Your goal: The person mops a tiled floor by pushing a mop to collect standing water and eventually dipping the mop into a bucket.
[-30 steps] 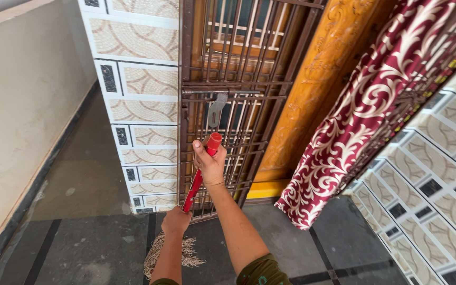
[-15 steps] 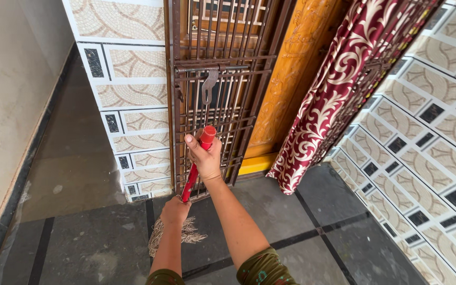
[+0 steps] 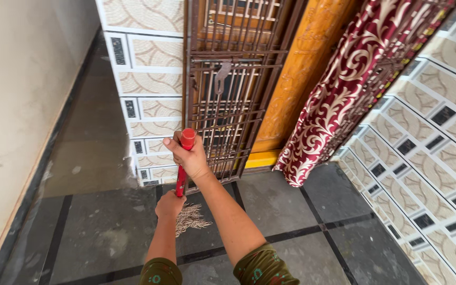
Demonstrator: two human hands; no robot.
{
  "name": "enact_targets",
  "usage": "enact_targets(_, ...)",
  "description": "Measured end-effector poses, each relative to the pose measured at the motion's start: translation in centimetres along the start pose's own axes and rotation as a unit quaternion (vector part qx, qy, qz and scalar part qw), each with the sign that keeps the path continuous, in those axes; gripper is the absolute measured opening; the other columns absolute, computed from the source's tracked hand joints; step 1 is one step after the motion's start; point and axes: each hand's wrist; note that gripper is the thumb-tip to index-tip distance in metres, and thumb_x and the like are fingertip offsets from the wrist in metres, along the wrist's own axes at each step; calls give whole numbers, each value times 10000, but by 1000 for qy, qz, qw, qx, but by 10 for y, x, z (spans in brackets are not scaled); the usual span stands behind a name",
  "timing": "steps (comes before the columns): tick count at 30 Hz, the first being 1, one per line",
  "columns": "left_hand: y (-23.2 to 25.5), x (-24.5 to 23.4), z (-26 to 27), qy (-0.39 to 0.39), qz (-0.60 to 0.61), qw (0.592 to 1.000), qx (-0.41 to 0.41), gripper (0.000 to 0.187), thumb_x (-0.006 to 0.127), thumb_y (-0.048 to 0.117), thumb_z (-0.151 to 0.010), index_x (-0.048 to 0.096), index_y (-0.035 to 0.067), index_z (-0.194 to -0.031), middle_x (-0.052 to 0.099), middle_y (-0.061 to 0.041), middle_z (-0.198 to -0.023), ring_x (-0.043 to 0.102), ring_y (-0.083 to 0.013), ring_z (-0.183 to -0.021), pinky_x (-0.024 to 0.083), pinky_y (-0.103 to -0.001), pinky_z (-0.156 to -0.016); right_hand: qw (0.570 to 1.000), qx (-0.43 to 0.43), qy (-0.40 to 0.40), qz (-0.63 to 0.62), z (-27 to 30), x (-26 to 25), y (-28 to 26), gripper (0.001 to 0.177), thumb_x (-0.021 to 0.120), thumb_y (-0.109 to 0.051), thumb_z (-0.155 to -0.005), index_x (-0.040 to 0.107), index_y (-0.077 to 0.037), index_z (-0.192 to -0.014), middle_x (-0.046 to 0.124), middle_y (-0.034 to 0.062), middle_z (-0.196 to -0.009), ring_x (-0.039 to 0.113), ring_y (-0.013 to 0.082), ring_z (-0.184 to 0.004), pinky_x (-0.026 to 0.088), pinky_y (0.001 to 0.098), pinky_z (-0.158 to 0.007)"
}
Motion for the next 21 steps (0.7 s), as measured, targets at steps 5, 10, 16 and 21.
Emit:
enact_targets(5,8,8,20,43,-4,999,25,428,755,492,-797,759,217,-1126,766,-122,-1087,727,-344,-1064,577,-473,-916,999,32,-8,-1,-11,-14,-18,370,794,-192,-882,478,-101,-711,398,-61,-533,343,60,-414,247,262,-397)
enact_targets(10,34,15,41,42,-19,999,29,421,755,504,-790,779,207,-1087,766,-127,-1069,731,-336,-1051,580,-462,-913,998,39,-22,35,-22,-47,-45,365,765,-262,-902,515,-85,-703,390,-39,-494,379,92,-380,332,289,-383)
enact_targets(16,49,6,40,41,-29,999,10,392,747,480,-773,789,251,-1088,772,-82,-1071,732,-312,-1056,582,-451,-916,999,29,-32,26,-22,-55,-48,398,748,-296,-934,501,-93,-697,402,-40,-493,377,82,-384,320,277,-389)
enact_targets(21,37,-1,30,67,-37,997,-11,373,709,492,-802,784,300,-1114,774,-84,-1088,728,-317,-1067,580,-453,-918,1000,23,-11,11,-1,-43,-18,378,773,-228,-898,462,-138,-703,419,-75,-550,370,61,-414,272,269,-386)
Point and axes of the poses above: each hand's wrist, its own z-axis away from the middle knuckle, its own x-axis out of the palm, y = z × x
